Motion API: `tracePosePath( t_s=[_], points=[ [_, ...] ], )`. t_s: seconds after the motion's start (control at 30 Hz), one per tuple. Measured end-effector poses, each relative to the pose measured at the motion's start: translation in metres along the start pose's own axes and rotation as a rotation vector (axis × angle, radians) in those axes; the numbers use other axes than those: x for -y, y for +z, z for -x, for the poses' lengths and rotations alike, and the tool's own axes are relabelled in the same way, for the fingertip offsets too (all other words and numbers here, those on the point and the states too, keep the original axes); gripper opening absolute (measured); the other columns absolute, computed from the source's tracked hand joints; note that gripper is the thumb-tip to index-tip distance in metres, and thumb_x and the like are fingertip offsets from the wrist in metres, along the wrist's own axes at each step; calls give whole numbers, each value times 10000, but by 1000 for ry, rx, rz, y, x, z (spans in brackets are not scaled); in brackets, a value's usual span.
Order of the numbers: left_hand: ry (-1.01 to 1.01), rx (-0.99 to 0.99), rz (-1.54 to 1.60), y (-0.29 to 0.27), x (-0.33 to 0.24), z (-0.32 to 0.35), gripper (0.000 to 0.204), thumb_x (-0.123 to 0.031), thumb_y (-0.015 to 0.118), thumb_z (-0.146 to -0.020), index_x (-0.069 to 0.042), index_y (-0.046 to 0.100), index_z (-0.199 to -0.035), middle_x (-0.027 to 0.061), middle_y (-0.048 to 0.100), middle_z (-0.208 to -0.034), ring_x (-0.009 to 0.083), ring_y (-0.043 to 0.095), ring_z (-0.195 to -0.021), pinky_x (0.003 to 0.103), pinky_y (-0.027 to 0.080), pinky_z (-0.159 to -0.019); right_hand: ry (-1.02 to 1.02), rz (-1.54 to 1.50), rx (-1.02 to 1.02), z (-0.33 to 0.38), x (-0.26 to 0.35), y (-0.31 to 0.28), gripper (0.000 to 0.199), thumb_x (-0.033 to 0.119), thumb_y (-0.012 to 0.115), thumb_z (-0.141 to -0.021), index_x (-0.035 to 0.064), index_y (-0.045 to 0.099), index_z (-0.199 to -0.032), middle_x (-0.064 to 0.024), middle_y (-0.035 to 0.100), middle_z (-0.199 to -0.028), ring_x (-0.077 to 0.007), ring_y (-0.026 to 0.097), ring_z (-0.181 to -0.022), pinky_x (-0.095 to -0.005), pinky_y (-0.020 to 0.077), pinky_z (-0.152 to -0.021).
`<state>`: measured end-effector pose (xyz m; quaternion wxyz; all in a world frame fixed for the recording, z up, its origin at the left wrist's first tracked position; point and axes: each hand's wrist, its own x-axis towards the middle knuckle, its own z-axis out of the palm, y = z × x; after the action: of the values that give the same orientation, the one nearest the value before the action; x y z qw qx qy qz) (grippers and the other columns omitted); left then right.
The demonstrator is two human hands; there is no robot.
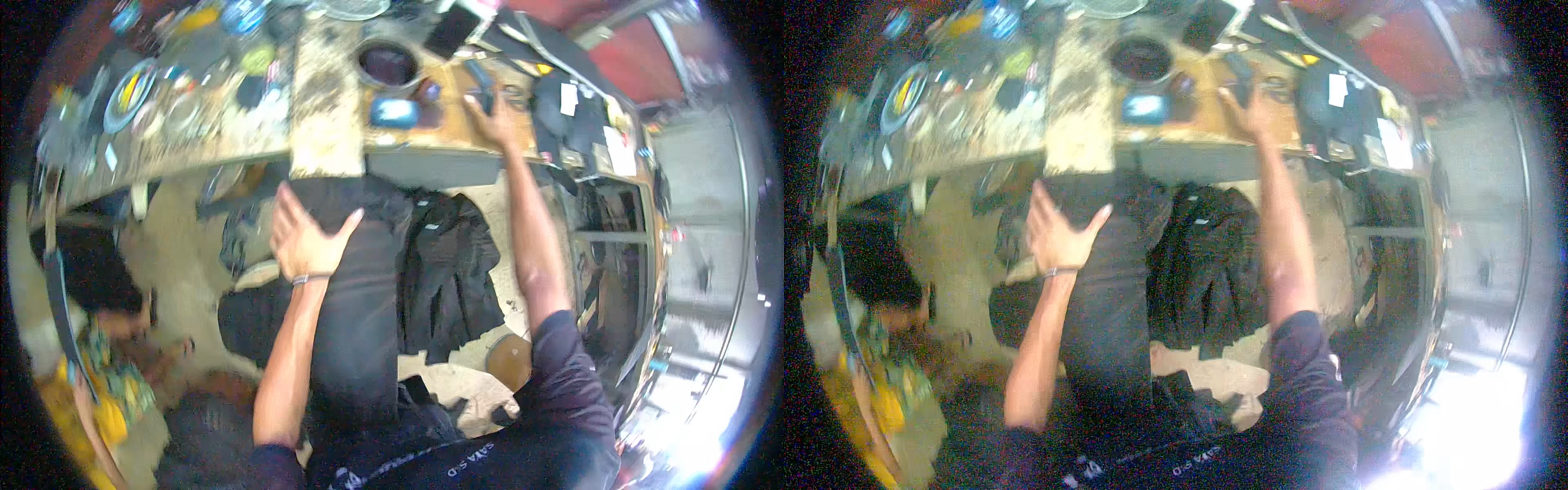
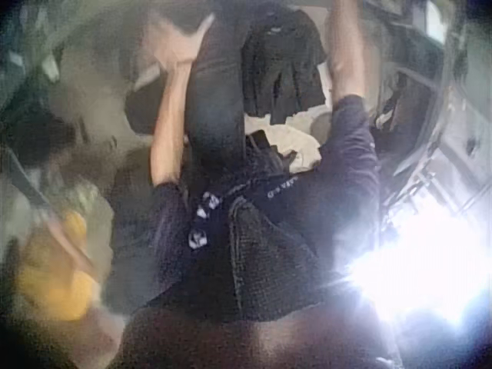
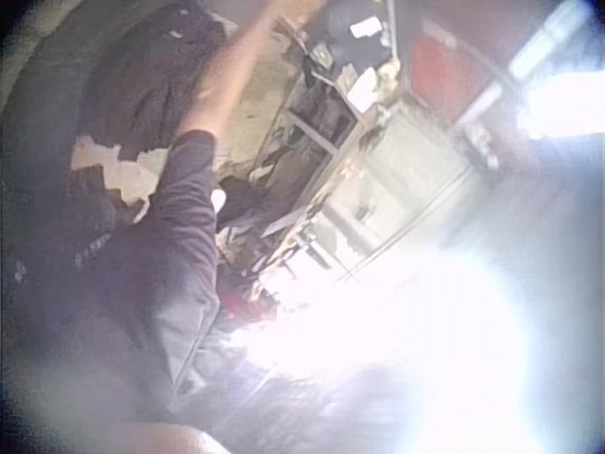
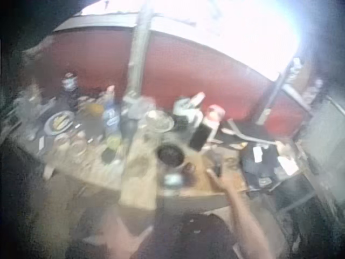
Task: The person repeatedly scrubs a black garment on a wooden workbench using a small blue sponge and a black block. They flip the garment to clean different sections and briefly handle a plastic bag before resuming scrubbing.
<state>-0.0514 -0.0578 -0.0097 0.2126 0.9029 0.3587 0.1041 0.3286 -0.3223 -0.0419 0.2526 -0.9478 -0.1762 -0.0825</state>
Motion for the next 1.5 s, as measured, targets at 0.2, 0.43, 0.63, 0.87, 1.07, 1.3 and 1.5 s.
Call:
tracePosePath(
  t_s=[0.2,0.43,0.63,0.87,1.07,1.3,1.5],
  points=[
    [-112,195,52,-3,7,-18,1484,-894,823,-552,32,294,-1584,307,519,-1494,457,605,-1313,520,563,-1012,-92,-29,-209,63,20,-45,686,386,701,-919,-19,553,-1453,-282,688,-1307,-379,676,-1238,-500,521,-1077],
    [-121,366,37,-5,15,-45,1500,-963,801,-478,95,382,-1455,289,733,-1220,424,745,-1117,484,605,-943,-665,-516,779,403,235,-63,889,52,765,-622,90,634,-1500,-128,583,-1579,-306,463,-1534,-472,305,-1299],
    [-123,329,23,-23,9,-39,1525,-981,789,-455,73,391,-1482,273,742,-1208,411,739,-1145,485,588,-986,-525,-600,766,355,247,-43,819,-68,716,-570,47,701,-1381,-162,651,-1483,-334,563,-1445,-484,414,-1227],
    [-229,402,30,-35,3,-42,1537,-944,776,-560,51,292,-1625,311,691,-1327,437,694,-1216,510,569,-1002,-419,-964,1084,482,233,-77,577,121,634,-814,80,710,-1384,-117,684,-1451,-326,605,-1394,-510,441,-1203],
    [-180,290,44,-14,9,-40,1505,-915,781,-610,50,261,-1641,283,701,-1332,442,687,-1227,509,559,-1027,-394,-703,842,464,229,-76,622,73,731,-719,61,735,-1341,-148,689,-1439,-331,609,-1392,-500,462,-1184],
    [-154,417,35,-14,6,-48,1451,-959,730,-625,100,366,-1548,326,639,-1412,426,638,-1327,489,501,-1125,-372,-786,913,376,271,-69,739,17,776,-618,50,721,-1354,-166,686,-1437,-353,591,-1407,-492,431,-1221],
    [-172,455,69,-32,4,-51,1529,-921,765,-624,51,208,-1664,330,615,-1439,433,651,-1293,499,550,-1049,-404,-786,889,507,252,-60,591,50,767,-722,63,754,-1312,-154,707,-1404,-347,615,-1388,-510,450,-1197]
  ],
)
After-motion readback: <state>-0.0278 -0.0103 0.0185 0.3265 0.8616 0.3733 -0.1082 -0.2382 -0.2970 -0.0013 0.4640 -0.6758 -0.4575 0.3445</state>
